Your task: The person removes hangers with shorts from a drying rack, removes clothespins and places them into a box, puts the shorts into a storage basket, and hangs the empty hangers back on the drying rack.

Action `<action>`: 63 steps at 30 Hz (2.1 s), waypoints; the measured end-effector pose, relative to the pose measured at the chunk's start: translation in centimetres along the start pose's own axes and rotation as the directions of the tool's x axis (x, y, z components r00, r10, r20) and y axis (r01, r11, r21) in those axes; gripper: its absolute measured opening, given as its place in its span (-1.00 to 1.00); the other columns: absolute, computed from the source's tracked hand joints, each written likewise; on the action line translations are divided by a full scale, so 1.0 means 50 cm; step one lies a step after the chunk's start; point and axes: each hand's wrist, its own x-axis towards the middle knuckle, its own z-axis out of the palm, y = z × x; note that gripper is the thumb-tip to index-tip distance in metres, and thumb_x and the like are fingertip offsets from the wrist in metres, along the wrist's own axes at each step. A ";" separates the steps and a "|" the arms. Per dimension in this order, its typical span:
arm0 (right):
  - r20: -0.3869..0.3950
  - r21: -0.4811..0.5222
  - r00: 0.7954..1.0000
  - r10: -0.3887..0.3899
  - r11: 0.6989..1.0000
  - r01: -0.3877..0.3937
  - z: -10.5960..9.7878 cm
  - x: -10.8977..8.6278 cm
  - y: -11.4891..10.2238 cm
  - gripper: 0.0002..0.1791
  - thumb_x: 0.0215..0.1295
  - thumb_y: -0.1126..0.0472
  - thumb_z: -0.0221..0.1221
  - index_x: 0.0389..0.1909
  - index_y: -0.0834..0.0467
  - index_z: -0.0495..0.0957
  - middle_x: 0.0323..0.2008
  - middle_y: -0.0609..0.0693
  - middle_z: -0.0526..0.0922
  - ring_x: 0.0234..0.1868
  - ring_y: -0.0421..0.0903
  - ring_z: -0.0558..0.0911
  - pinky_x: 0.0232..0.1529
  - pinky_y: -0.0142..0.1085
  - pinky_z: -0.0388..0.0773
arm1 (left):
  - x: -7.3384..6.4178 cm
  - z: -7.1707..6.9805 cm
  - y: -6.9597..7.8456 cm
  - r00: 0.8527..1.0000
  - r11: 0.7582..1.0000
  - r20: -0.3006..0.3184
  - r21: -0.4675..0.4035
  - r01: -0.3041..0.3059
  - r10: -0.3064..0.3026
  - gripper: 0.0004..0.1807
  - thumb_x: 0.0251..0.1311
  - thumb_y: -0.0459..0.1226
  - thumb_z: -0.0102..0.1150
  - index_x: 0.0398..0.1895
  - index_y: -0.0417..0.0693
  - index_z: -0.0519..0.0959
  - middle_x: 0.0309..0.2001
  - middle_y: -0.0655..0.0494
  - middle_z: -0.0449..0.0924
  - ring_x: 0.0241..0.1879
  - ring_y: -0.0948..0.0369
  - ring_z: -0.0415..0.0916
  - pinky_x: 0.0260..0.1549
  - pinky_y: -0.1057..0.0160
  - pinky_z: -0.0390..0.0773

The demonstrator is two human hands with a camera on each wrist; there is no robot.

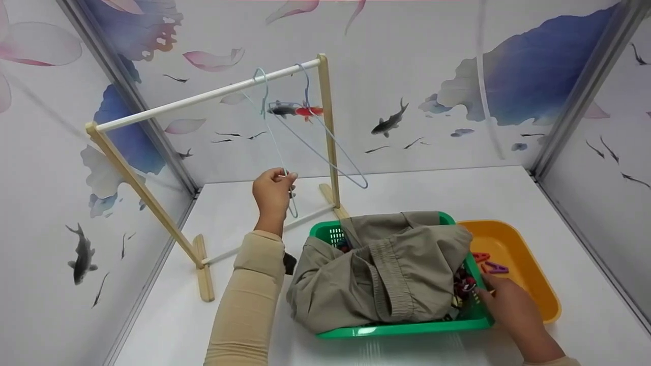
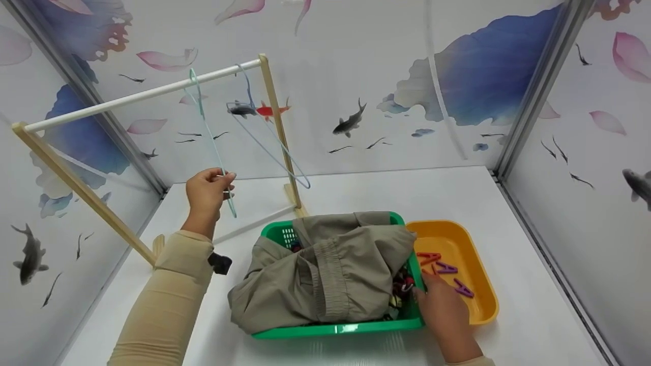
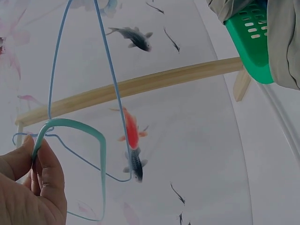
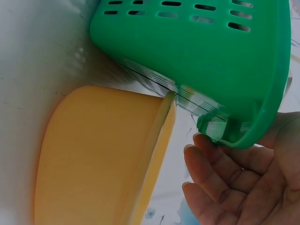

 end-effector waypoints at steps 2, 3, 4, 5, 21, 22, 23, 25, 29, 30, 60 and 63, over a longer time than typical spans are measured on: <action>-0.004 -0.001 1.000 -0.004 1.000 0.004 0.000 0.000 0.000 -0.35 0.37 0.05 0.16 0.27 0.46 0.31 0.02 0.40 0.53 -0.23 0.10 0.47 -0.01 0.12 0.50 | 0.003 0.000 -0.001 1.000 1.000 -0.011 0.019 -0.010 0.010 -0.81 0.19 -0.38 0.28 -0.17 -0.32 0.61 -0.40 -0.03 0.60 -0.48 0.19 0.58 -0.58 0.44 0.46; -0.005 -0.001 1.000 -0.005 1.000 0.005 0.000 -0.001 0.000 -0.35 0.37 0.05 0.16 0.27 0.46 0.31 0.02 0.40 0.53 -0.23 0.10 0.47 -0.01 0.12 0.50 | 0.004 0.000 -0.002 1.000 1.000 -0.016 0.028 -0.014 0.014 -0.81 0.19 -0.39 0.28 -0.17 -0.33 0.61 -0.40 -0.03 0.60 -0.48 0.19 0.58 -0.57 0.44 0.46; -0.006 -0.003 1.000 -0.006 1.000 0.006 0.000 -0.001 0.000 -0.35 0.37 0.06 0.16 0.27 0.46 0.31 0.01 0.39 0.53 -0.23 0.10 0.47 -0.01 0.12 0.51 | 0.006 0.001 -0.002 1.000 0.999 -0.020 0.034 -0.016 0.017 -0.81 0.18 -0.39 0.28 -0.17 -0.33 0.61 -0.40 -0.03 0.60 -0.48 0.21 0.57 -0.58 0.44 0.45; -0.007 -0.004 1.000 -0.007 1.000 0.007 0.000 -0.001 0.000 -0.35 0.37 0.06 0.16 0.27 0.45 0.31 0.01 0.39 0.53 -0.24 0.09 0.47 -0.02 0.11 0.51 | 0.007 0.001 -0.003 1.000 0.999 -0.023 0.039 -0.019 0.020 -0.81 0.18 -0.39 0.28 -0.17 -0.34 0.61 -0.40 -0.03 0.60 -0.49 0.23 0.56 -0.57 0.44 0.45; 0.018 -0.003 1.000 0.022 1.000 -0.022 -0.002 0.001 0.004 -0.29 0.35 0.02 0.18 0.32 0.43 0.25 0.02 0.38 0.52 -0.21 0.11 0.47 0.02 0.12 0.50 | 0.013 0.027 -0.013 0.999 0.998 -0.008 -0.062 0.034 -0.035 -0.82 0.19 -0.41 0.26 -0.19 -0.38 0.60 -0.47 0.03 0.55 -0.47 0.14 0.58 -0.62 0.43 0.44; 0.019 -0.001 0.999 0.025 1.000 -0.025 -0.002 0.001 0.004 -0.29 0.35 0.03 0.18 0.32 0.43 0.25 0.01 0.38 0.52 -0.21 0.11 0.48 0.01 0.11 0.51 | 0.014 0.028 -0.014 0.999 0.997 -0.008 -0.071 0.035 -0.036 -0.83 0.19 -0.42 0.26 -0.20 -0.38 0.59 -0.48 0.04 0.54 -0.48 0.15 0.57 -0.63 0.43 0.44; 0.021 0.000 0.999 0.029 1.000 -0.029 -0.002 0.002 0.004 -0.29 0.35 0.04 0.19 0.32 0.42 0.24 0.01 0.38 0.52 -0.21 0.10 0.48 0.01 0.10 0.52 | 0.015 0.029 -0.014 0.999 0.996 -0.009 -0.080 0.036 -0.037 -0.83 0.19 -0.42 0.26 -0.21 -0.39 0.59 -0.48 0.05 0.54 -0.49 0.16 0.56 -0.63 0.43 0.44; 0.023 0.002 0.999 0.036 0.999 -0.036 -0.002 0.002 0.004 -0.29 0.34 0.05 0.20 0.32 0.43 0.24 0.00 0.37 0.53 -0.21 0.10 0.48 0.00 0.08 0.53 | 0.016 0.032 -0.016 0.999 0.995 -0.012 -0.093 0.039 -0.040 -0.86 0.18 -0.44 0.26 -0.24 -0.38 0.59 -0.49 0.05 0.54 -0.53 0.22 0.53 -0.62 0.44 0.45; 0.028 0.001 0.999 0.044 0.999 -0.044 -0.001 0.002 0.003 -0.29 0.33 0.06 0.20 0.31 0.43 0.25 0.01 0.39 0.53 -0.21 0.11 0.49 0.01 0.08 0.52 | 0.018 0.037 -0.018 0.999 0.992 -0.006 -0.114 0.050 -0.051 -0.88 0.17 -0.44 0.26 -0.26 -0.36 0.58 -0.50 0.07 0.53 -0.57 0.30 0.48 -0.63 0.44 0.47; 0.028 0.001 0.999 0.043 0.999 -0.043 -0.001 0.002 0.003 -0.30 0.34 0.06 0.20 0.31 0.43 0.25 0.02 0.39 0.52 -0.20 0.11 0.49 0.02 0.09 0.52 | 0.018 0.038 -0.019 0.998 0.991 -0.001 -0.120 0.056 -0.056 -0.88 0.18 -0.44 0.26 -0.25 -0.36 0.58 -0.50 0.07 0.53 -0.56 0.30 0.48 -0.62 0.43 0.48; 0.024 0.035 0.997 0.070 0.997 -0.071 0.003 -0.001 0.008 -0.27 0.39 -0.04 0.12 0.35 0.38 0.20 0.12 0.44 0.44 -0.19 0.14 0.45 0.00 0.08 0.51 | 0.022 0.049 -0.023 0.996 1.000 0.088 -0.015 0.006 -0.005 -0.76 0.27 -0.22 0.23 -0.20 -0.26 0.59 -0.46 0.08 0.47 -0.51 0.29 0.44 -0.53 0.41 0.49; 0.036 0.045 0.996 0.079 0.996 -0.081 0.002 -0.002 0.007 -0.26 0.40 -0.06 0.11 0.37 0.37 0.18 0.13 0.44 0.43 -0.17 0.15 0.43 0.00 0.07 0.51 | 0.020 0.049 -0.022 0.996 1.000 0.090 0.004 0.005 -0.006 -0.73 0.28 -0.19 0.22 -0.16 -0.25 0.59 -0.43 0.07 0.48 -0.48 0.27 0.45 -0.50 0.40 0.50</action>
